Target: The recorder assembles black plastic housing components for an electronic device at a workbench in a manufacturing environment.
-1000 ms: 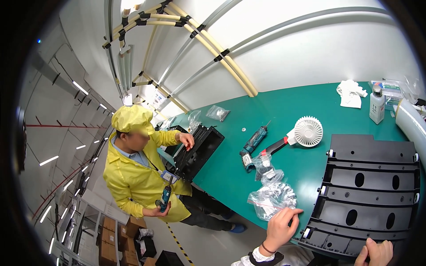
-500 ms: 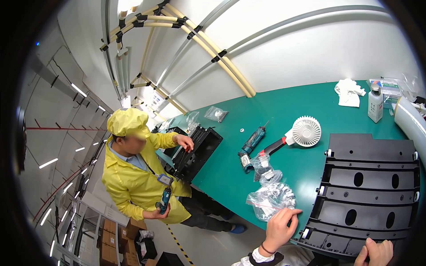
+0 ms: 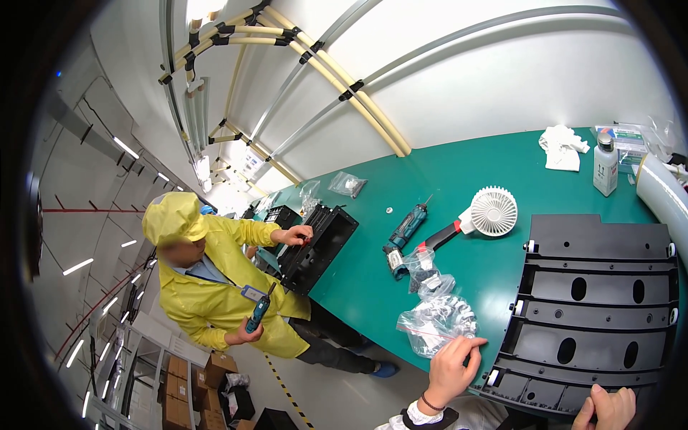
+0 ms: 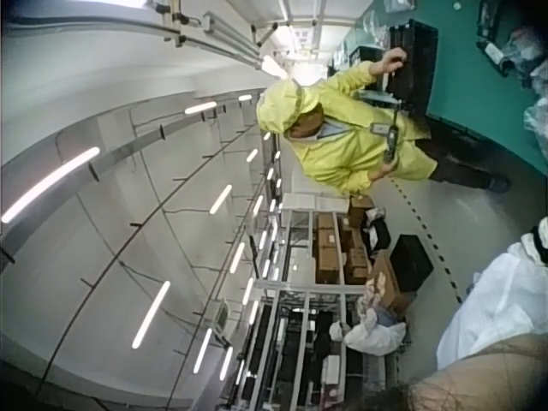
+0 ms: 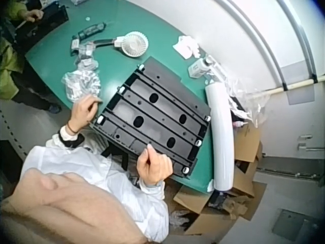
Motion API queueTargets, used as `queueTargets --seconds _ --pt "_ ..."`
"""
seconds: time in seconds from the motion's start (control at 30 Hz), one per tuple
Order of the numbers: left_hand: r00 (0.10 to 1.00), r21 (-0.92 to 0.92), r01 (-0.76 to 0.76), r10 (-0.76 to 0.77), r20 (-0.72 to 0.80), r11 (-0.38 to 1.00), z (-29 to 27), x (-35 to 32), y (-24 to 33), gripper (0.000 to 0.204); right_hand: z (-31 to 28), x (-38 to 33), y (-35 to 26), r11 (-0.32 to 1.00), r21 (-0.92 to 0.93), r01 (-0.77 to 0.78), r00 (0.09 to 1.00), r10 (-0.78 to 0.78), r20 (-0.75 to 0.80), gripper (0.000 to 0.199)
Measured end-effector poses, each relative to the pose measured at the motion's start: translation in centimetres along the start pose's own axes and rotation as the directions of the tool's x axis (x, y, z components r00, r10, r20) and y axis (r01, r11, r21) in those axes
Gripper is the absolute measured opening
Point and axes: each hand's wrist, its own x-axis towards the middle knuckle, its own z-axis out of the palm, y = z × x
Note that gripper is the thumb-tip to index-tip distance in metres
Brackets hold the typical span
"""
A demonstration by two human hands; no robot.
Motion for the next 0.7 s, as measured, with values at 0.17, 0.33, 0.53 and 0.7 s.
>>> queueTargets --seconds 0.17,0.33,0.53,0.7 --pt "1.000 0.007 0.016 -0.016 0.016 1.000 -0.03 -0.14 0.17 0.017 -0.01 -0.08 0.03 1.000 0.000 0.007 1.000 -0.007 -0.012 0.010" --pt "1.000 0.002 0.008 -0.008 0.007 1.000 -0.07 -0.24 0.26 0.017 -0.17 -0.13 -0.04 1.000 0.007 -0.003 1.000 0.003 -0.008 0.009" --pt "1.000 0.009 0.008 -0.008 0.014 1.000 -0.10 -0.16 0.30 0.017 -0.13 -0.24 0.04 1.000 0.010 -0.008 1.000 0.008 -0.012 0.009" --pt "1.000 -0.001 0.003 -0.003 0.009 1.000 -0.07 0.11 0.01 0.018 0.12 -0.03 0.05 1.000 0.006 -0.015 1.000 0.015 0.005 0.009"
